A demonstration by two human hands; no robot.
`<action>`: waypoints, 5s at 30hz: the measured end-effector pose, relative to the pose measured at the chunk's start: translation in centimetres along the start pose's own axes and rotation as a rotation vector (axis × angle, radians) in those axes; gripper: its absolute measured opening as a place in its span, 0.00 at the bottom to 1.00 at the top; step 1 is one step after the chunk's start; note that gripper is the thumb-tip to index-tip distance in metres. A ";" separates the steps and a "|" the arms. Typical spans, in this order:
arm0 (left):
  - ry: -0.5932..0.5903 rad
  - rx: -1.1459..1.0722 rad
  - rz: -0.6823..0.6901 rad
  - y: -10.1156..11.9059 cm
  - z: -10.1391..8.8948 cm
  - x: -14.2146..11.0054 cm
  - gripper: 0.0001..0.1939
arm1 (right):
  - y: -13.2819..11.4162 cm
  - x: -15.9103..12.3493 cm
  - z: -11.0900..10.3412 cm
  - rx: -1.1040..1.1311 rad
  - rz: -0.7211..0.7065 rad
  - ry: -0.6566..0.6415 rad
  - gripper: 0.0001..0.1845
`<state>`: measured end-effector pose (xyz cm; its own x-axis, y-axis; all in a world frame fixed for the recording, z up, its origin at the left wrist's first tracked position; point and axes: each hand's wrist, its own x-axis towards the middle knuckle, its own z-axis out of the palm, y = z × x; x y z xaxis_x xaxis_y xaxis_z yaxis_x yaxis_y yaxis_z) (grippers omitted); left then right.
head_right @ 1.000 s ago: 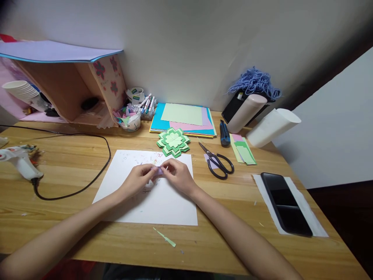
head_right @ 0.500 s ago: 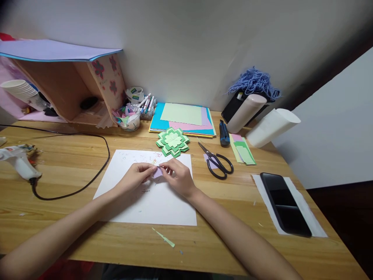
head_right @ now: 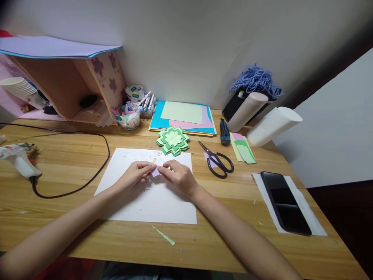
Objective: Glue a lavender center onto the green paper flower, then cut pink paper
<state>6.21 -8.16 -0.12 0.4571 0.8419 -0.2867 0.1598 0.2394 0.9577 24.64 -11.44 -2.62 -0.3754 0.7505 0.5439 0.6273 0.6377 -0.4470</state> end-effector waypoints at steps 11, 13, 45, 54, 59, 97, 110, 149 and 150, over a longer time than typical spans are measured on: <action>0.075 0.188 0.196 0.2 0.6 -0.7 0.14 | -0.5 1.2 -0.1 0.619 0.473 -0.019 0.08; 0.086 0.237 0.247 0.3 0.6 -0.8 0.14 | -0.2 1.3 -0.1 0.725 0.529 -0.084 0.11; 0.130 0.342 0.232 -0.4 0.5 -0.6 0.15 | -0.2 1.2 0.5 0.735 0.554 -0.105 0.07; 0.180 0.710 0.380 0.0 1.0 -1.6 0.13 | -0.8 1.5 0.6 0.686 0.625 -0.080 0.08; 0.154 0.623 0.331 0.3 1.0 -1.6 0.19 | -0.6 1.5 0.8 0.708 0.608 -0.065 0.08; 0.030 0.319 -0.013 0.2 0.3 -0.6 0.14 | -1.1 1.4 0.4 0.711 0.573 -0.098 0.07; 0.012 0.369 0.132 0.1 0.2 -0.6 0.10 | -1.3 1.2 0.3 0.569 0.470 -0.093 0.07; 0.074 1.131 0.414 0.1 -0.3 -1.3 0.10 | 0.0 0.9 -0.4 0.230 0.168 -0.216 0.04; 0.087 1.092 0.390 0.1 -0.4 -1.2 0.10 | 0.0 1.0 -0.5 0.234 0.194 -0.216 0.03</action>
<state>5.38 -8.94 0.32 0.5868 0.8070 0.0662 0.7100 -0.5521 0.4370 24.57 -10.82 -1.76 -0.4158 0.8646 0.2822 0.5369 0.4838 -0.6911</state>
